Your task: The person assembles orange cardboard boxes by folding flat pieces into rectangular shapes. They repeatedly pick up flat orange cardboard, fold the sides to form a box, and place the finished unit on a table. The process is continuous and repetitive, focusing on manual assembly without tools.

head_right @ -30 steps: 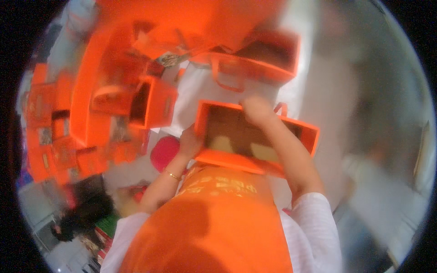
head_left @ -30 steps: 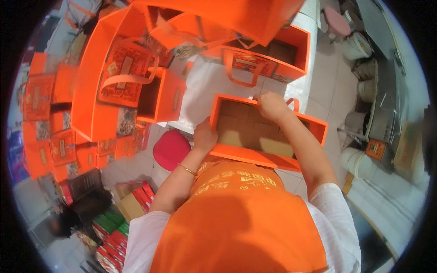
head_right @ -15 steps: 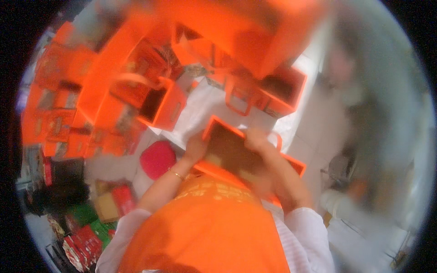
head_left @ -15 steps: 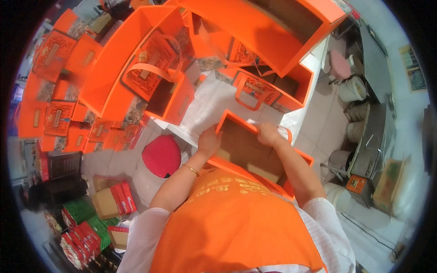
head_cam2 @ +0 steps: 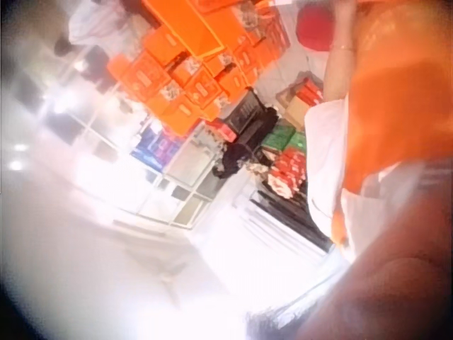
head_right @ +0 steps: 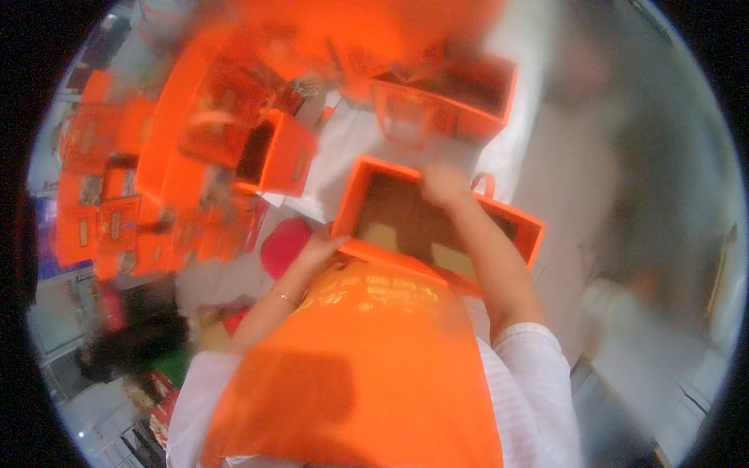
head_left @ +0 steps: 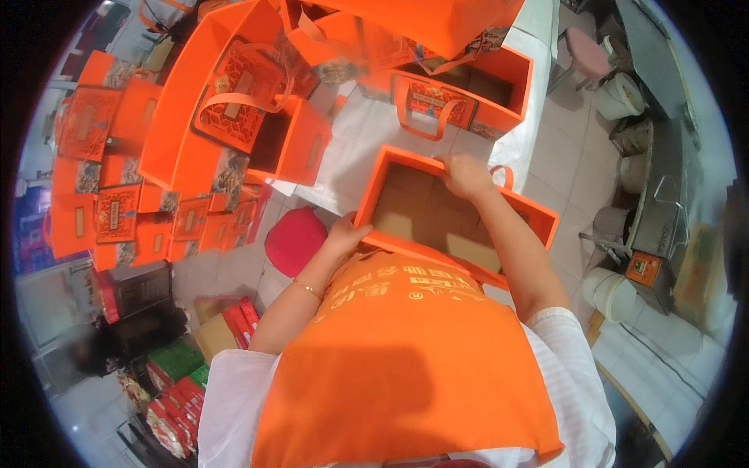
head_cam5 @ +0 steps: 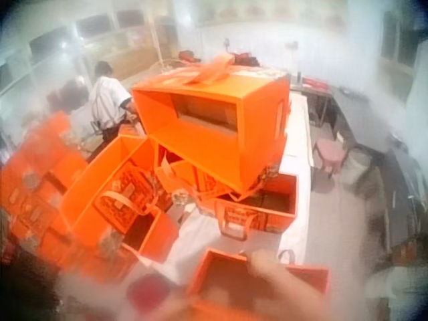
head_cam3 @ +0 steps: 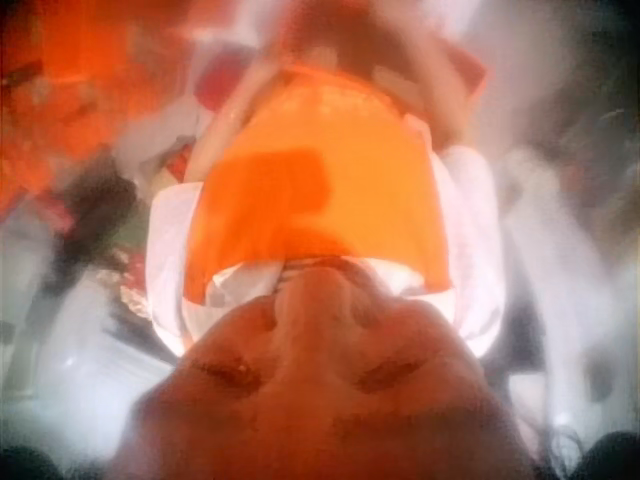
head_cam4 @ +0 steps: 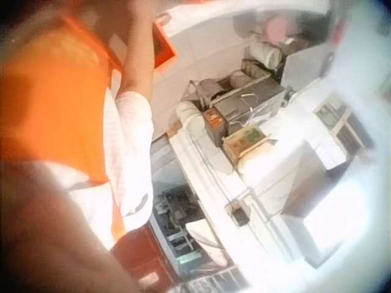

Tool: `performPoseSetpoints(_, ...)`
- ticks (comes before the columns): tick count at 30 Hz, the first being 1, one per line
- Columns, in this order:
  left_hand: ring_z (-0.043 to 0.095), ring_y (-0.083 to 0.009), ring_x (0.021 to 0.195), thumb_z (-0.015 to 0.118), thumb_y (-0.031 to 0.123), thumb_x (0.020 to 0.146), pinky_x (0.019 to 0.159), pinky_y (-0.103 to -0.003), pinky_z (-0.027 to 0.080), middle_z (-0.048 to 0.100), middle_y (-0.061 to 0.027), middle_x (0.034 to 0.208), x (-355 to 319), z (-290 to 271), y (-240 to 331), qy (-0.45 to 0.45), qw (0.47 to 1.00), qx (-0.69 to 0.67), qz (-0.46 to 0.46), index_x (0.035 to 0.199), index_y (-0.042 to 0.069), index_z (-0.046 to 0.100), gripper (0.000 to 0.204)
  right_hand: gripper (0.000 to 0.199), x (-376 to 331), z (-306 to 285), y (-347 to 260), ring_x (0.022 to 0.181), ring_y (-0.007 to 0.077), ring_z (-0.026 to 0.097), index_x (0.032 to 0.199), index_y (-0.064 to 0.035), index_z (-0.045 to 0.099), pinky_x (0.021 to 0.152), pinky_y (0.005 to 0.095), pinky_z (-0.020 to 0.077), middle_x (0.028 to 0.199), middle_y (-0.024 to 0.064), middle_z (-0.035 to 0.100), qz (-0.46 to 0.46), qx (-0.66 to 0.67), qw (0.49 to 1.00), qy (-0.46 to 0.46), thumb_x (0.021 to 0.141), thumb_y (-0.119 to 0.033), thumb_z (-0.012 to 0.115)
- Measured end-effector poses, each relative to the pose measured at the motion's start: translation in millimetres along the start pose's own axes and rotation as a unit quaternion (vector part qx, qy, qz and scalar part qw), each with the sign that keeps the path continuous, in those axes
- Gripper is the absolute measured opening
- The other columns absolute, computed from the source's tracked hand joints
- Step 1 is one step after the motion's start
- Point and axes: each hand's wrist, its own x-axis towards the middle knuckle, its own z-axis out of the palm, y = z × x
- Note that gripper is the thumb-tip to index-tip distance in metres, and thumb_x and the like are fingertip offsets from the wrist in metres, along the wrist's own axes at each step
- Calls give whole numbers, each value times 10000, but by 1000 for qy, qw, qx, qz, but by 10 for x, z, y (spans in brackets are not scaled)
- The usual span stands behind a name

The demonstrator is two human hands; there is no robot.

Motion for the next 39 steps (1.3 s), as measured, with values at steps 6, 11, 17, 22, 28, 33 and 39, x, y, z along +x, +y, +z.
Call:
performPoseSetpoints(6,584,-382,1085,513,151,820,914,-403,457,623,-262,1121,-52,134,592,58,987,145,-28,1196,-5,571,411,370,-18,69,30,937,339,630,1165,-117,621,770,450,508,975,182,665,17,2,997,72,796,-117,600)
performPoseSetpoints(11,562,-406,1082,499,191,845,915,-442,452,617,-246,1119,44,126,503,55,981,184,17,1176,7,569,386,277,-206,-165,-172,991,323,605,1070,-53,621,814,405,492,1046,160,643,-122,78,939,312,806,-128,655)
performPoseSetpoints(17,637,-332,1000,554,143,838,822,-444,528,643,-153,1107,181,-72,1103,122,916,380,-48,1164,87,589,333,58,-1440,-1714,-1060,604,219,563,741,-54,631,529,332,391,705,96,624,-340,243,871,261,725,-110,624)
performPoseSetpoints(22,620,-329,908,578,85,790,790,-428,508,591,-188,1004,490,333,1138,255,867,400,153,1160,-23,457,404,63,-2602,-2367,-783,603,215,566,794,-69,605,521,327,401,718,93,626,-450,198,809,322,747,-107,621)
performPoseSetpoints(28,606,-307,962,618,113,775,843,-382,487,575,-166,1057,290,309,1293,253,884,380,99,1153,-6,451,430,97,-2931,-2498,-966,601,209,569,857,-86,574,511,322,412,734,89,629,-492,208,774,341,773,-103,618)
performPoseSetpoints(33,610,-303,968,619,133,790,842,-380,489,579,-159,1058,393,380,1303,264,878,388,99,1128,12,458,393,134,-2941,-2447,-1167,599,205,572,910,-101,548,502,317,422,747,86,632,-504,228,754,354,795,-100,616)
performPoseSetpoints(39,608,-302,968,611,119,790,842,-386,486,577,-159,1055,300,366,1290,284,872,381,115,1103,28,467,356,181,-2865,-2373,-1392,597,199,576,973,-118,517,492,312,433,762,82,635,-517,253,740,349,821,-97,612)
